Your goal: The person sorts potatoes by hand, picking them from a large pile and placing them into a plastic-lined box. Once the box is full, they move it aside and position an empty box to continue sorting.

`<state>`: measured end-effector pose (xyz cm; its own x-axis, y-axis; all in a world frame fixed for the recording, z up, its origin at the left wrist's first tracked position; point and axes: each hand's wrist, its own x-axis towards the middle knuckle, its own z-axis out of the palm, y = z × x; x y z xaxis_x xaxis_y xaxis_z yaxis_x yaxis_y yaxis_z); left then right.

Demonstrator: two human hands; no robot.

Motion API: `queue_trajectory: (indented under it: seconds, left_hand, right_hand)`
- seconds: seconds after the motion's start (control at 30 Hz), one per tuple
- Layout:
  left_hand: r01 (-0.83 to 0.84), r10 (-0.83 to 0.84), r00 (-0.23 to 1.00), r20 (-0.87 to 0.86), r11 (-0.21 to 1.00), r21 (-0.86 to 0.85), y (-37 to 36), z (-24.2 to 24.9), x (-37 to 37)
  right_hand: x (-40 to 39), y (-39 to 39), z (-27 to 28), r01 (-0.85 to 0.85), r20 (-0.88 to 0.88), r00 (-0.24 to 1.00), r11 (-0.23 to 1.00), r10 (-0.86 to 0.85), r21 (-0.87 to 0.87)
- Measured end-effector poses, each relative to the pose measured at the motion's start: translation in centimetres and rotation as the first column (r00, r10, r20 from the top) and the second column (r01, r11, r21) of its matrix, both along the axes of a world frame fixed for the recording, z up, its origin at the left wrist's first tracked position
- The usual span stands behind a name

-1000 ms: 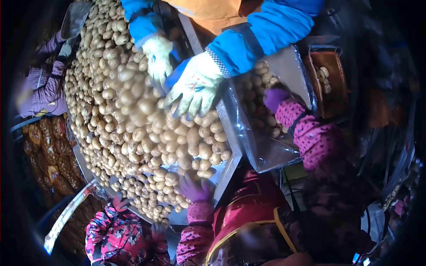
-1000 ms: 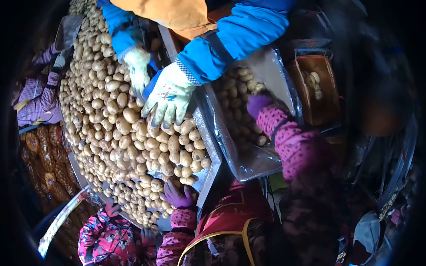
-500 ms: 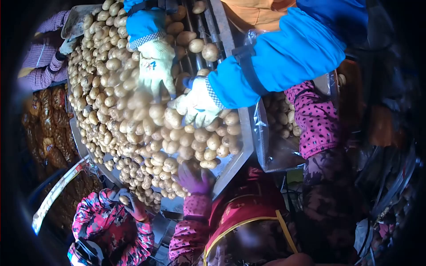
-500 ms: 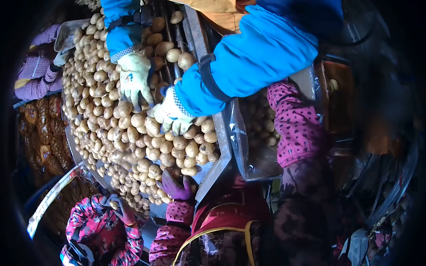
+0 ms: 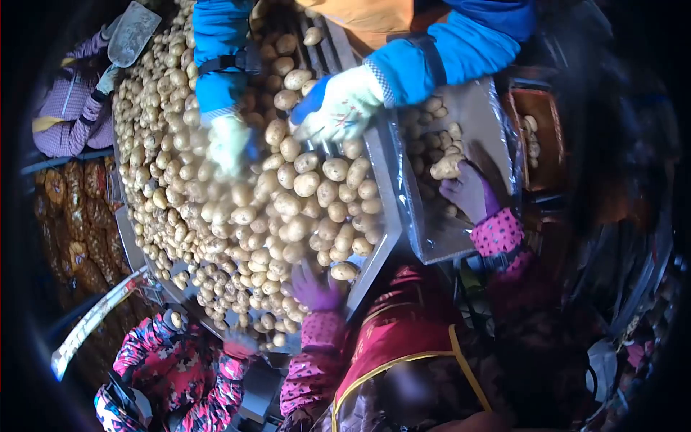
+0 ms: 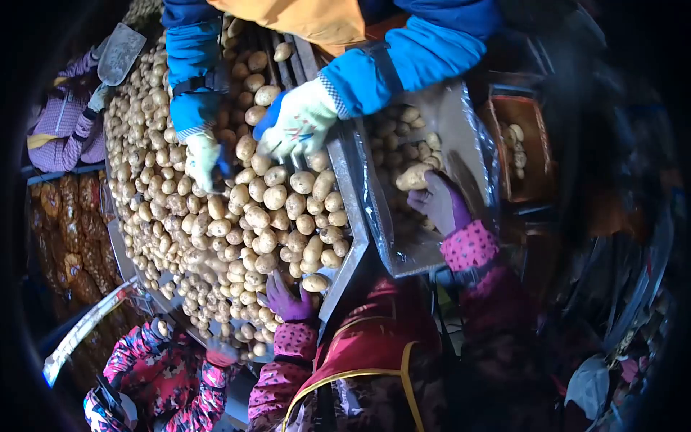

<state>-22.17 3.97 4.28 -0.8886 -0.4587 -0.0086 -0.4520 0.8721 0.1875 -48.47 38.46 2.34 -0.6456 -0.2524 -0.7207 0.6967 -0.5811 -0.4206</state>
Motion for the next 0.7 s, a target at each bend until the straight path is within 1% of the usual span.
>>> queue_trajectory:
  seconds: [0.03,0.07,0.1,0.13,0.17,0.2,0.23,0.27,0.3,0.33,0.37,0.4,0.43,0.47,0.5,0.53,0.57,0.6,0.63,0.67,0.7]
  left_hand:
    - [0.022,-0.022,1.000,-0.015,1.000,0.002,-0.1,0.5,-0.3]
    - [0.042,-0.042,0.997,0.064,0.999,0.000,-0.2,1.2,-0.3]
    - [0.062,-0.061,0.988,0.143,0.998,-0.001,-0.3,2.0,-0.5]
    - [0.081,-0.081,0.989,0.127,0.997,0.001,-0.2,2.9,-0.9]
    - [0.118,-0.120,0.993,0.024,0.991,0.057,-0.1,4.1,-1.2]
    - [0.159,-0.151,0.986,-0.076,0.981,0.111,0.0,5.8,-1.7]
    - [0.156,-0.118,0.982,-0.149,0.948,0.276,1.7,8.8,-3.3]
    - [0.254,-0.157,0.957,-0.242,0.859,0.444,2.3,9.7,-3.8]
    - [0.123,0.035,0.985,-0.169,0.544,0.830,3.3,9.9,-4.4]
    - [-0.008,0.169,0.986,-0.004,0.073,0.997,4.4,9.9,-5.2]
    - [0.003,0.116,0.993,-0.002,-0.009,1.000,5.2,10.4,-6.2]
    - [0.062,0.086,0.995,-0.055,-0.077,0.995,5.1,7.3,-5.6]
    - [-0.093,0.134,0.983,0.125,-0.219,0.971,4.9,7.6,-5.9]
    - [-0.233,0.158,0.939,0.305,-0.362,0.903,4.7,8.2,-6.4]
    - [-0.250,0.219,0.921,0.323,-0.304,0.919,5.1,8.7,-7.0]
    - [-0.248,0.222,0.920,0.323,-0.306,0.919,5.1,8.7,-7.0]
    - [-0.191,0.216,0.945,0.246,-0.245,0.950,4.7,8.6,-6.7]
    - [-0.133,0.206,0.964,0.170,-0.182,0.974,4.4,8.4,-6.4]
    - [-0.153,0.147,0.977,0.158,-0.046,0.987,4.1,7.9,-6.1]
    - [-0.156,0.154,0.975,0.161,-0.042,0.987,4.0,7.4,-5.8]
    - [-0.202,0.225,0.939,0.261,-0.255,0.946,3.9,6.9,-5.7]
  right_hand:
    - [1.3,-0.1,1.3,0.015,0.030,0.999,1.000,-0.016,0.016]
    - [2.5,-0.2,2.4,0.029,0.062,0.998,0.999,-0.031,0.031]
    - [3.9,-0.1,3.1,0.031,0.048,0.998,0.999,-0.030,-0.031]
    - [4.9,-0.7,4.3,0.014,0.032,0.999,1.000,-0.014,-0.009]
    - [5.9,-1.2,5.5,0.028,0.051,0.998,0.999,-0.027,-0.020]
    - [7.0,-2.1,6.4,0.045,0.056,0.997,0.999,-0.045,0.016]
    - [8.4,-3.0,6.5,-0.007,0.029,1.000,1.000,0.006,0.026]
    - [10.0,-4.0,6.7,-0.060,0.009,0.998,0.997,0.060,0.038]
    - [11.3,-5.3,6.9,-0.227,-0.195,0.943,0.950,0.270,0.216]
    - [12.5,-6.9,7.3,-0.337,-0.343,0.802,0.845,0.489,0.415]
    - [13.8,-8.3,10.2,-0.359,-0.203,0.876,0.872,0.438,0.332]
    - [13.7,-8.7,11.5,-0.496,-0.331,0.685,0.749,0.649,0.439]
    - [13.2,-8.5,11.3,-0.352,-0.418,0.646,0.735,0.639,0.579]
    - [12.0,-8.1,10.8,-0.187,-0.494,0.587,0.701,0.642,0.688]
    - [9.8,-6.8,9.7,-0.103,-0.472,0.631,0.669,0.616,0.736]
    - [6.9,-5.1,8.1,-0.021,-0.455,0.670,0.628,0.587,0.778]
    - [4.3,-3.9,6.3,0.100,-0.361,0.635,0.391,0.683,0.915]
    - [2.1,-2.5,3.4,0.000,-0.080,0.595,0.100,0.800,0.995]
    - [0.2,-1.3,-0.4,-0.158,0.247,0.428,-0.197,0.870,0.968]
    - [-0.4,0.3,-10.7,-0.071,0.366,0.118,-0.360,0.923,0.930]
    - [-0.8,0.0,-11.5,-0.070,0.360,0.106,-0.354,0.927,0.932]
